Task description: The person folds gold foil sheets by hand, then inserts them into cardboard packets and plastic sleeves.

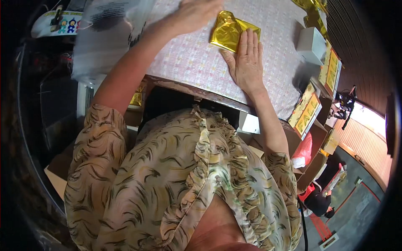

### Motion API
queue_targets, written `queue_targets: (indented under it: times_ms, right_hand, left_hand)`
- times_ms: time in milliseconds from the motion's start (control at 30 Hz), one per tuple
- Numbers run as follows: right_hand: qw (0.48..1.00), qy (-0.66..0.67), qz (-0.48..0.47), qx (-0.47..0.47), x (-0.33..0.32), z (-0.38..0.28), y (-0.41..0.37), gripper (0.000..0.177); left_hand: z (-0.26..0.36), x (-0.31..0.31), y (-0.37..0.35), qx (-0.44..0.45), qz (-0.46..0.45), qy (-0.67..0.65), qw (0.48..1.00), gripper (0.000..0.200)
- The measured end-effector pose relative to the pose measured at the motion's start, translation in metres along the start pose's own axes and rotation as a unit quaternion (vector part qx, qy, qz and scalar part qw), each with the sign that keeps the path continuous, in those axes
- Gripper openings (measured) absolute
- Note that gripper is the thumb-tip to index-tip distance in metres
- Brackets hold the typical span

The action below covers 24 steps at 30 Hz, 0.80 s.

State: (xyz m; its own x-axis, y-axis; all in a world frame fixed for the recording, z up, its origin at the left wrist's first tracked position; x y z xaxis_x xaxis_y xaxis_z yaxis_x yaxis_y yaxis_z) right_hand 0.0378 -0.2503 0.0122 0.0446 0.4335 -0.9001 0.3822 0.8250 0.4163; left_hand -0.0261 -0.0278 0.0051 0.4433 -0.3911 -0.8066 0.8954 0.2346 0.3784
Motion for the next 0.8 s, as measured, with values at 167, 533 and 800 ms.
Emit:
queue_targets:
  times_ms: [167, 533, 800]
  right_hand:
    - [1.0, 0.01, 0.004, 0.004, -0.001, 0.0, 0.001, 0.087]
    - [1.0, 0.008, -0.016, 0.004, -0.003, 0.0, 0.001, 0.087]
    - [1.0, 0.008, -0.008, 0.008, -0.003, -0.001, 0.001, 0.09]
  left_hand:
    - [0.049, -0.053, -0.016, -0.174, -0.046, 0.002, 0.984, 0.067]
    - [0.047, 0.006, -0.067, -0.012, 0.21, 0.216, 0.954, 0.089]
    - [0.052, -0.001, -0.058, -0.058, 0.095, 0.113, 0.987, 0.084]
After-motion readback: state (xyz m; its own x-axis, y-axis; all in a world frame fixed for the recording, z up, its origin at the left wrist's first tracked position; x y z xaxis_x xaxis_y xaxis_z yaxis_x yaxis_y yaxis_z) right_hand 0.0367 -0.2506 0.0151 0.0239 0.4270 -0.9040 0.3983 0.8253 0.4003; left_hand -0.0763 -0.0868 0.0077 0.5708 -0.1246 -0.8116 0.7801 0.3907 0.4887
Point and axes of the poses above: each hand's wrist, its own y-axis towards the middle knuckle, its own x-axis out of the palm, z = x × y, the point moved 3 cm from there along y, towards the middle knuckle, and after that the axes turned 10 degrees about z, right-handed, at the moved point
